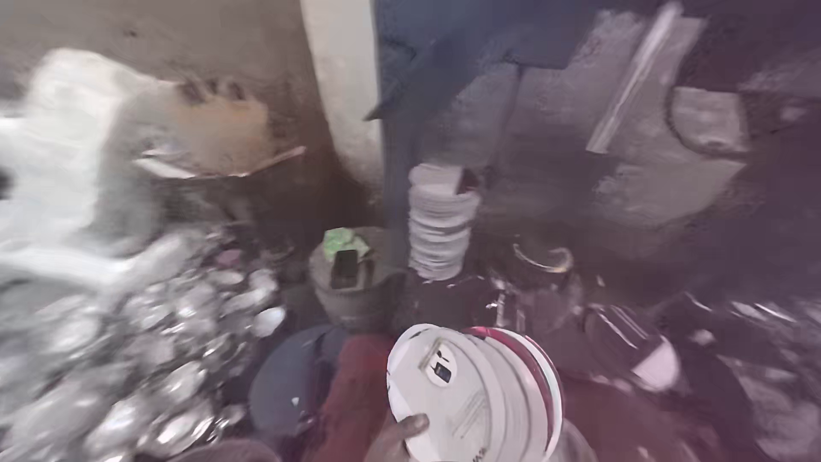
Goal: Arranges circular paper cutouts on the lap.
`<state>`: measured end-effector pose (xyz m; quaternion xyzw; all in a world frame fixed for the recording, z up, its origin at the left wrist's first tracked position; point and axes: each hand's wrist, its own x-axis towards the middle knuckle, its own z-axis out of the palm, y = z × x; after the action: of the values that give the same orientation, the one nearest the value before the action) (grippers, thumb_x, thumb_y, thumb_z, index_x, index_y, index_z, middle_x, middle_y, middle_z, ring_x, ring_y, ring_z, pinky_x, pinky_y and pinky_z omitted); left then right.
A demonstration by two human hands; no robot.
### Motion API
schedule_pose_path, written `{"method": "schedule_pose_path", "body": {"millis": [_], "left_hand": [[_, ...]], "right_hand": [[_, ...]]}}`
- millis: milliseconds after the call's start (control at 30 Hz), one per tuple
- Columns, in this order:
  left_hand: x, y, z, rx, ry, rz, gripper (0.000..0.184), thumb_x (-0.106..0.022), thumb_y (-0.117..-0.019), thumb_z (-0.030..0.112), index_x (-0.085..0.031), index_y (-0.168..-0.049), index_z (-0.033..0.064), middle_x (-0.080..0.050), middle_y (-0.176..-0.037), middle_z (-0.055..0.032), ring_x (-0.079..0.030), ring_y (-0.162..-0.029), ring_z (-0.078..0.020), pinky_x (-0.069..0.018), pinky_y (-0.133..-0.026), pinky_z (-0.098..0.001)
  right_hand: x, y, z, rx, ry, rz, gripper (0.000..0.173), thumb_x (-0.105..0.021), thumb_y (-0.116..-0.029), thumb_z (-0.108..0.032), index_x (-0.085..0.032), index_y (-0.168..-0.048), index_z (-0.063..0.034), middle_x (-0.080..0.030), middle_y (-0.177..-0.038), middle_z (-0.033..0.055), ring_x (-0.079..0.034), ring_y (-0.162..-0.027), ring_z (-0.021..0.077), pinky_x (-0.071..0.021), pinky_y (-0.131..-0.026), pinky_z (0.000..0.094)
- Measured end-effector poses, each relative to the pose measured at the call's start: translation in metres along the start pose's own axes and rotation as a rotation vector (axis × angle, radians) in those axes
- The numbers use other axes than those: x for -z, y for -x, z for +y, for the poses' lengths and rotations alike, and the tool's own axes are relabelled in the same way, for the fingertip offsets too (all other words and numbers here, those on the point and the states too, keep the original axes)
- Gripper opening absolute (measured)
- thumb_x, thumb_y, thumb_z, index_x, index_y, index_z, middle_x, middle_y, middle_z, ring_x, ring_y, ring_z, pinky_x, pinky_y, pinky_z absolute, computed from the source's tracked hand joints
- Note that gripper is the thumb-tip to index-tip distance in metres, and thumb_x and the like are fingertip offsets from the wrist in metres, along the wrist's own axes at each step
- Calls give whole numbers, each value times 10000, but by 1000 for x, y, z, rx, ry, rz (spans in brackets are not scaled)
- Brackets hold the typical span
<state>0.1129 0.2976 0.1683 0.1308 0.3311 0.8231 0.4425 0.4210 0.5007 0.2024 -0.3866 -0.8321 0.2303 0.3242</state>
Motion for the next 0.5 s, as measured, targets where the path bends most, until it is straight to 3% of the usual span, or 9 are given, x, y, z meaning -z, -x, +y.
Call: {"method": "schedule_pose_path", "body": {"millis": [33,67,100,133,267,367,500], "left_hand": [[-12,-1,-12,41,-42,-35,226,-666,-880,21,-657,-1066,150,-782,-901,-14,-751,-815,-107,-627,-786,-305],[-23,0,-21,86,-91,-59,249,-593,-899,-31,-636,-1080,135,-781,-898,-7,-751,-813,-105,-628,-787,-305],[-34,2,-30,130,-147,-70,273,-521,-915,-70,-604,-1095,117,-778,-890,5,-748,-810,-98,-628,-786,-301],[-44,5,-39,167,-191,-80,289,-490,-919,-88,-583,-1114,103,-776,-886,12,-747,-807,-95,-627,-786,-299],[-69,22,-64,263,-363,-124,349,-539,-898,-84,-476,-1216,46,-757,-904,17,-741,-826,-99,-627,-801,-317],[-79,32,-78,283,-457,-157,420,-594,-868,-63,-438,-1250,17,-745,-915,10,-735,-839,-92,-623,-813,-316],[-84,35,-89,321,-549,-203,422,-629,-867,-47,-456,-1250,-10,-743,-935,-5,-732,-863,-100,-617,-836,-324]], "right_hand": [[13,5,-10,75,-158,83,353,-558,-1052,-225,-647,-1188,88,-709,-1149,153,-662,-1120,142,-531,-1012,333],[25,13,-24,113,-239,129,341,-512,-1069,-230,-663,-1132,70,-729,-1089,37,-644,-1071,-14,-526,-974,217],[35,22,-39,133,-285,128,359,-491,-1078,-248,-685,-1106,53,-743,-1056,-24,-629,-1041,-94,-509,-953,155],[40,31,-49,147,-280,118,370,-494,-1073,-259,-706,-1086,44,-756,-1032,-20,-638,-1013,-99,-509,-937,143],[30,59,-53,122,-92,108,304,-644,-962,-195,-732,-1116,52,-733,-1011,199,-724,-846,217,-602,-768,368],[27,69,-39,12,-68,146,337,-703,-917,-204,-729,-1173,14,-689,-984,197,-689,-729,221,-600,-632,368],[26,72,-29,-205,-40,90,605,-776,-855,-325,-627,-1323,28,-610,-1233,319,-696,-838,389,-575,-689,552]]}}
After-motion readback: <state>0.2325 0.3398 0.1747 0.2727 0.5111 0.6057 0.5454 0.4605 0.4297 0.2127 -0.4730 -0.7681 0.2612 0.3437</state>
